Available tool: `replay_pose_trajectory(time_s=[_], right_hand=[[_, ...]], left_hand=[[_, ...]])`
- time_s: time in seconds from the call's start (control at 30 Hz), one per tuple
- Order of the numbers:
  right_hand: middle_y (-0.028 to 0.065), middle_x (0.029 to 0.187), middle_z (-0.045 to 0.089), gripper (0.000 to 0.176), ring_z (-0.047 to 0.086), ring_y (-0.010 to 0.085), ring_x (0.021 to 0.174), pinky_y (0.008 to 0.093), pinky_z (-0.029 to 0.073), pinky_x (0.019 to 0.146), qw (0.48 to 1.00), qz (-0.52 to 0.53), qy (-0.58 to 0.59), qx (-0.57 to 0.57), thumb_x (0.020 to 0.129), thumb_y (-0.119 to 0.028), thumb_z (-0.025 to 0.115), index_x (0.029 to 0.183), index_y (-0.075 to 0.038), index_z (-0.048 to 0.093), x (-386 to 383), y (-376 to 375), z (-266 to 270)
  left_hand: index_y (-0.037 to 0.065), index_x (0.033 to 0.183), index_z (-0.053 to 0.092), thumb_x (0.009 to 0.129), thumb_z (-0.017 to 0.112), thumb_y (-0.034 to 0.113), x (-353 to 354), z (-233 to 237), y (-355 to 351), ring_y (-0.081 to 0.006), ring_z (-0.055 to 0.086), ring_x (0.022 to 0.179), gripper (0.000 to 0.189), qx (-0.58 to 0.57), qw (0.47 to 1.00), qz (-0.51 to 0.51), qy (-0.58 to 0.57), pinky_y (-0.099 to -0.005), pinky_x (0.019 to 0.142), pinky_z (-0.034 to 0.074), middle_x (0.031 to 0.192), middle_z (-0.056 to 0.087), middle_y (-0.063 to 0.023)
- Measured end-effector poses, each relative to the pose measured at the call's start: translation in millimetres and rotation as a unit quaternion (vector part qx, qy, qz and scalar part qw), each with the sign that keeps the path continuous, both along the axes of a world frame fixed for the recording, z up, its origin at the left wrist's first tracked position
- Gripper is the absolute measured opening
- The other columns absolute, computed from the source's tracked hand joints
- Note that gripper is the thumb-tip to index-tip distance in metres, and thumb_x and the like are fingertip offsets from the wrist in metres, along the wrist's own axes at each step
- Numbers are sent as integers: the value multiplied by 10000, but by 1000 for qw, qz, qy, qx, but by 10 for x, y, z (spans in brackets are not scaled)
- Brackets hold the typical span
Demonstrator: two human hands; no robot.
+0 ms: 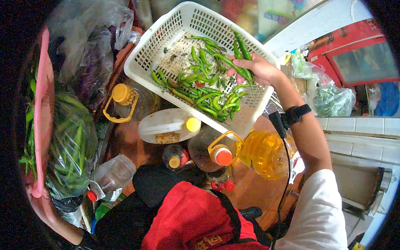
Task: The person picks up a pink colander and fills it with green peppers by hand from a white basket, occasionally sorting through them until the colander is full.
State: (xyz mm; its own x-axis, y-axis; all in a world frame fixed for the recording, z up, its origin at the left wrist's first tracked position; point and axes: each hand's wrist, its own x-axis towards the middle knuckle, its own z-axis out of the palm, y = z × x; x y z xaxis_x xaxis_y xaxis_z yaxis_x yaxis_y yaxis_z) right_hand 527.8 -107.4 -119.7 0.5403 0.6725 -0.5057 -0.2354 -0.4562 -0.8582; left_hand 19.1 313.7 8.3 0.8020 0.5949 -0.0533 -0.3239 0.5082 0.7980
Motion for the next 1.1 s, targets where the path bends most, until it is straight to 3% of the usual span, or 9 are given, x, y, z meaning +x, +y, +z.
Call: replay_pose_trajectory(time_s=[0.13, 0.2, 0.3, 0.4, 0.47, 0.83, 0.93, 1.0, 1.1], right_hand=[[148, 827, 590, 369, 566, 188, 576, 303, 483, 553, 995, -24, 89, 48, 855, -176, 501, 1147, -3, 357, -73, 9, 41], [160, 845, 589, 380, 570, 199, 578, 314, 486, 553, 990, -31, 124, 56, 852, -174, 504, 1159, -13, 349, -78, 14, 33], [187, 907, 580, 407, 588, 200, 684, 317, 487, 581, 986, -22, 149, 64, 844, -124, 491, 1209, -43, 329, -81, 34, -38], [217, 955, 565, 435, 579, 236, 825, 356, 479, 662, 999, 1, -22, -39, 809, -98, 492, 1214, -17, 356, 61, -2, -313], [225, 960, 560, 450, 545, 285, 922, 385, 451, 747, 860, 228, -398, -224, 762, -108, 502, 1188, -2, 404, 159, -62, -465], [108, 854, 587, 302, 596, 275, 774, 387, 481, 675, 610, 514, -487, -355, 674, -238, 602, 901, -46, 552, -384, -277, -1179], [139, 780, 611, 206, 609, 283, 747, 394, 486, 640, 609, 457, -513, -396, 696, -179, 539, 849, -46, 578, -436, -209, -1033], [153, 781, 601, 237, 596, 308, 742, 405, 476, 649, 656, 385, -516, -394, 706, -192, 538, 887, -41, 553, -228, -140, -931], [202, 826, 581, 310, 568, 357, 801, 428, 452, 691, 767, 243, -502, -317, 719, -243, 569, 932, -22, 529, 110, -92, -693]], left_hand=[[-51, 1289, 191, 870, 321, 37, -81, -45, 34, -303, 360, 1147, 448, 146, 953, 212, 162, -476, 925, 363, 1328, 248, -219], [-44, 1296, 184, 878, 305, 35, -159, -2, 118, -299, 354, 1151, 442, -4, 996, 65, 54, -471, 931, 355, 1337, 236, -212], [-27, 1315, 159, 886, 300, 49, -208, -59, 133, -287, 346, 1158, 457, 61, 998, 18, 11, -481, 947, 322, 1354, 210, -195], [17, 1315, 203, 902, 284, 209, -131, -98, 186, -238, 195, 1272, 462, 78, 992, -102, 8, -514, 1002, 189, 1366, 241, -127], [19, 1316, 203, 902, 285, 221, -65, -115, 151, -237, 198, 1272, 468, 77, 990, -116, 0, -507, 1003, 189, 1367, 241, -125], [28, 1322, 202, 902, 291, 290, 150, -66, -18, -229, 216, 1268, 503, 102, 979, -177, -19, -467, 1011, 190, 1372, 239, -114], [30, 1323, 202, 902, 292, 302, 202, -47, -39, -228, 219, 1268, 509, 116, 973, -197, -30, -459, 1012, 190, 1373, 239, -112], [22, 1324, 195, 906, 278, 238, 154, -20, -29, -241, 246, 1243, 478, 238, 958, -27, 157, -470, 987, 225, 1374, 223, -123], [11, 1326, 185, 913, 258, 143, 190, 25, -81, -260, 286, 1207, 439, 386, 797, 228, 405, -485, 949, 277, 1376, 199, -140]])
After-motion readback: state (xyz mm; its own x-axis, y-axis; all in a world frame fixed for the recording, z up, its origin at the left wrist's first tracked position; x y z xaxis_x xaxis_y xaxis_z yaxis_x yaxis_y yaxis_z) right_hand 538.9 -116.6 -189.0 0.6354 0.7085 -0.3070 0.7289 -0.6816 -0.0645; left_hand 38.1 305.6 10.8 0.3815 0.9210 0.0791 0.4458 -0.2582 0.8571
